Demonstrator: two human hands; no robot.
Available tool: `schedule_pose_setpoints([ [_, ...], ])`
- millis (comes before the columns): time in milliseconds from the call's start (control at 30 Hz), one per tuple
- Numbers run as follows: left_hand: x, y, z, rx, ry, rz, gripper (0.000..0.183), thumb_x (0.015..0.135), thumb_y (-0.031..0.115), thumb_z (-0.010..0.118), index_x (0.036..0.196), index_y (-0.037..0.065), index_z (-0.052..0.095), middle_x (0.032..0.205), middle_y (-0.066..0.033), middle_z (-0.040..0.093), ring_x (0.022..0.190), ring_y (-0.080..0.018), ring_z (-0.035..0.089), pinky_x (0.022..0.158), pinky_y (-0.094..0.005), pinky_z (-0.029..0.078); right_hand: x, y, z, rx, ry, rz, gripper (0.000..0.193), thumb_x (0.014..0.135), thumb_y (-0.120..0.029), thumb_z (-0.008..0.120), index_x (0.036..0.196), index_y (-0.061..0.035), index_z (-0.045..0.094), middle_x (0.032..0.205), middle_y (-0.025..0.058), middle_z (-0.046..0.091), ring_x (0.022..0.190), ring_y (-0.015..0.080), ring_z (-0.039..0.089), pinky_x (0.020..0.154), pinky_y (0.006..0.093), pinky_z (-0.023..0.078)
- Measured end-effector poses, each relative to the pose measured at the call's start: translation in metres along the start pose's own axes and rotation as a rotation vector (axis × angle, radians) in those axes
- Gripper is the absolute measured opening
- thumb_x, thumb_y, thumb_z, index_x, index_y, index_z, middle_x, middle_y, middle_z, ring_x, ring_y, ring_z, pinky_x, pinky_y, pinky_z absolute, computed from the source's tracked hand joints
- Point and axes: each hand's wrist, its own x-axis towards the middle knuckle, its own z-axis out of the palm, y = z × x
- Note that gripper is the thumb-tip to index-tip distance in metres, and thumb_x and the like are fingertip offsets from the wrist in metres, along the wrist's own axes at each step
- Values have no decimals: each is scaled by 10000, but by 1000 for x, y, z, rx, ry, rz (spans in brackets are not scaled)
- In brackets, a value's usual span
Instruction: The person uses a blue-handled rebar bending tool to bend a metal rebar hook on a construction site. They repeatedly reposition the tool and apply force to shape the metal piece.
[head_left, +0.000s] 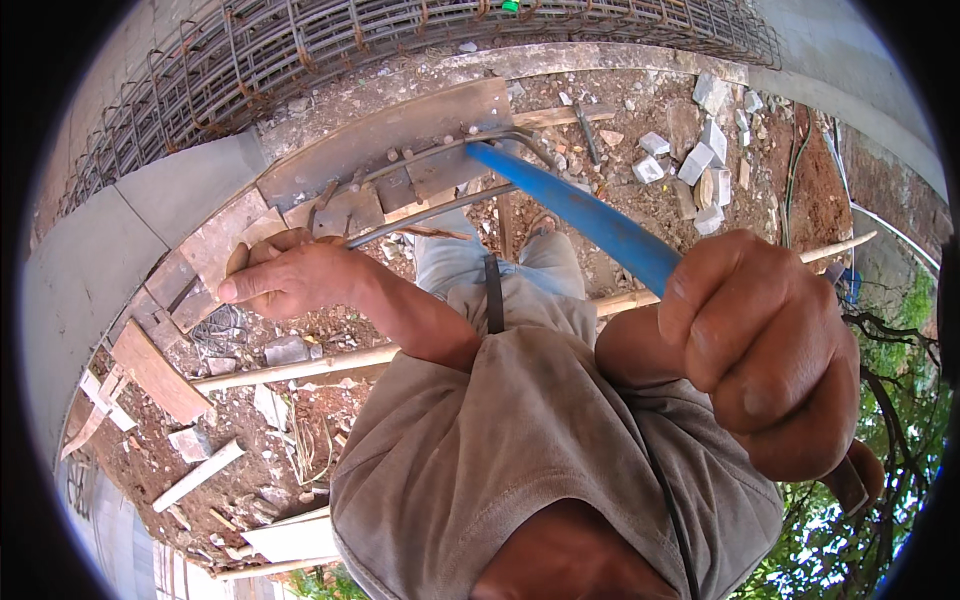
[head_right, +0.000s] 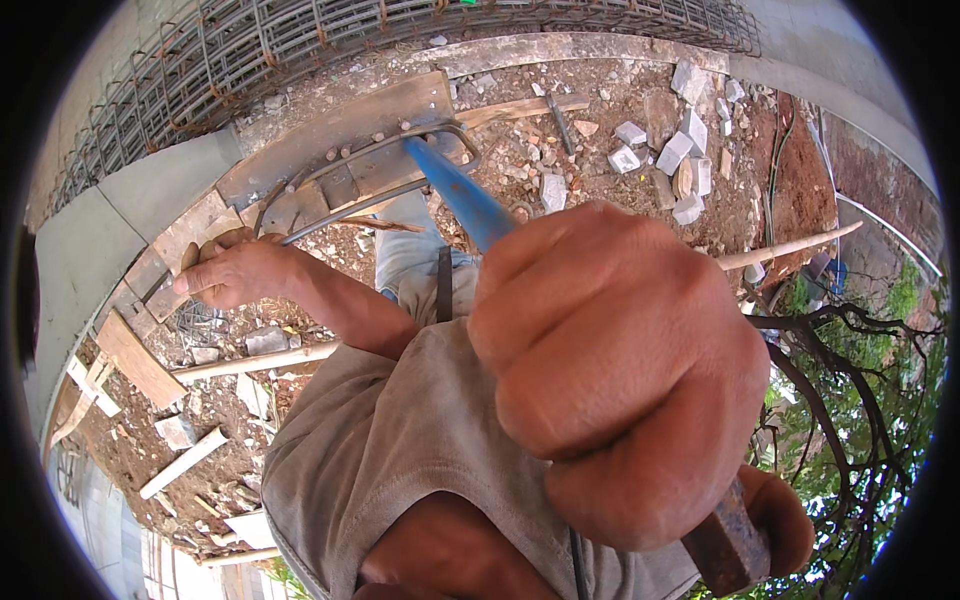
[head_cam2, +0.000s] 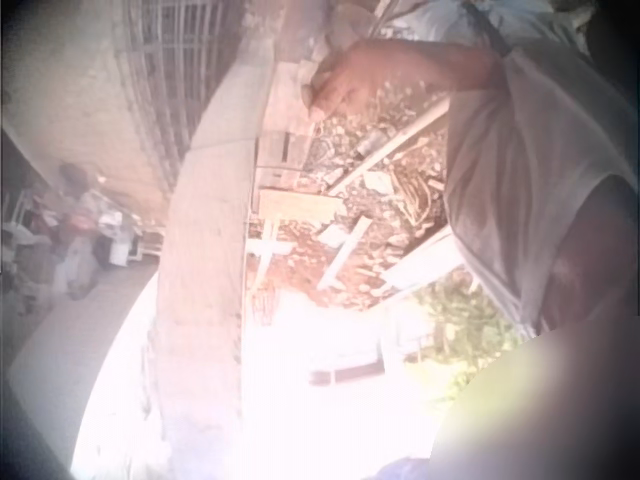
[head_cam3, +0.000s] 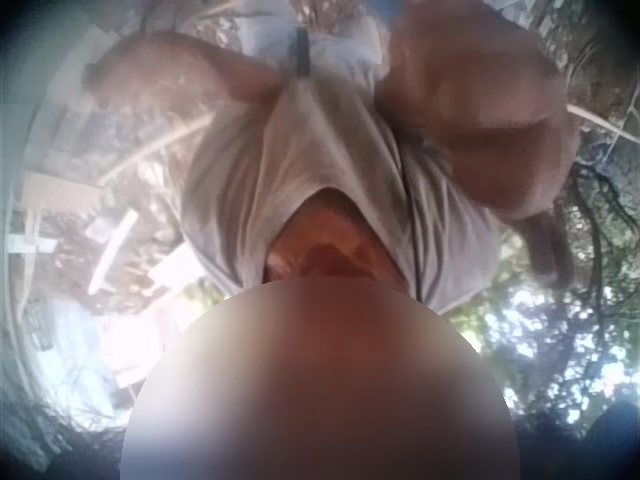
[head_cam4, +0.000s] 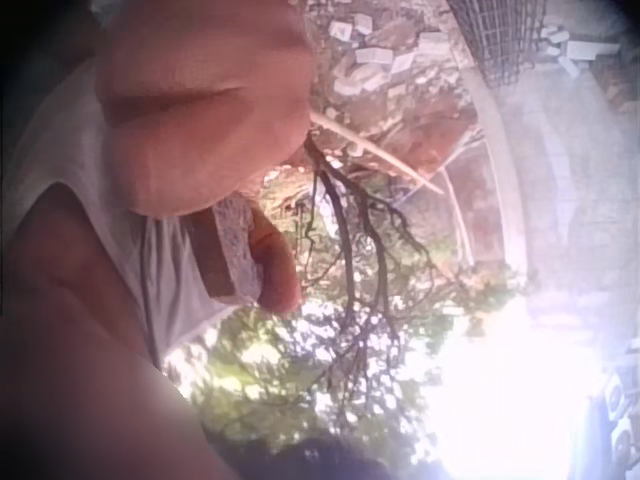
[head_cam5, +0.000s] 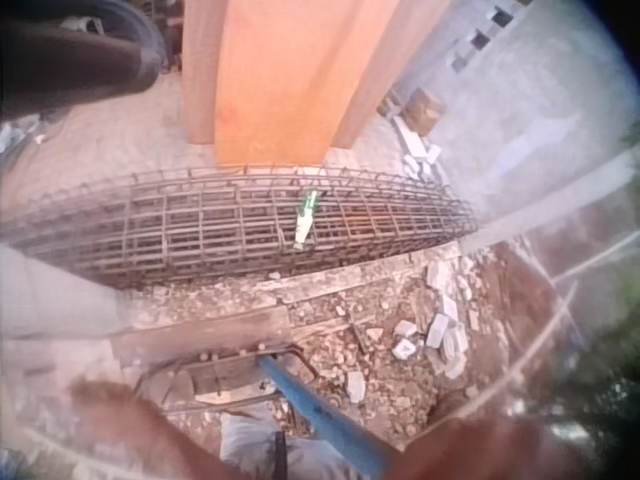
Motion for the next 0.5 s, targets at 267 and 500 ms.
schedule_pose_setpoints([
  [267, 1, -5, 0, -43, 1, 44, 703, 1029, 605, 318, 765, -4, 550, 492, 40, 325, 406, -75, 327, 323, -214, 299, -15, -15, -15, 87, -39, 91, 359, 926, -489, 506, 736, -189, 456, 533, -66, 372, 441, 81, 361, 495, 276, 328],
  [500, 6, -6, 2, -91, -109, 94, 737, 1036, 609, 261, 765, -10, 554, 510, 33, 335, 455, -68, 345, 362, -210, 322, 73, 27, -57, 221, -36, 123, 747, 831, -842, 325, 708, -121, 481, 531, -30, 369, 430, 83, 332, 455, 269, 348],
])
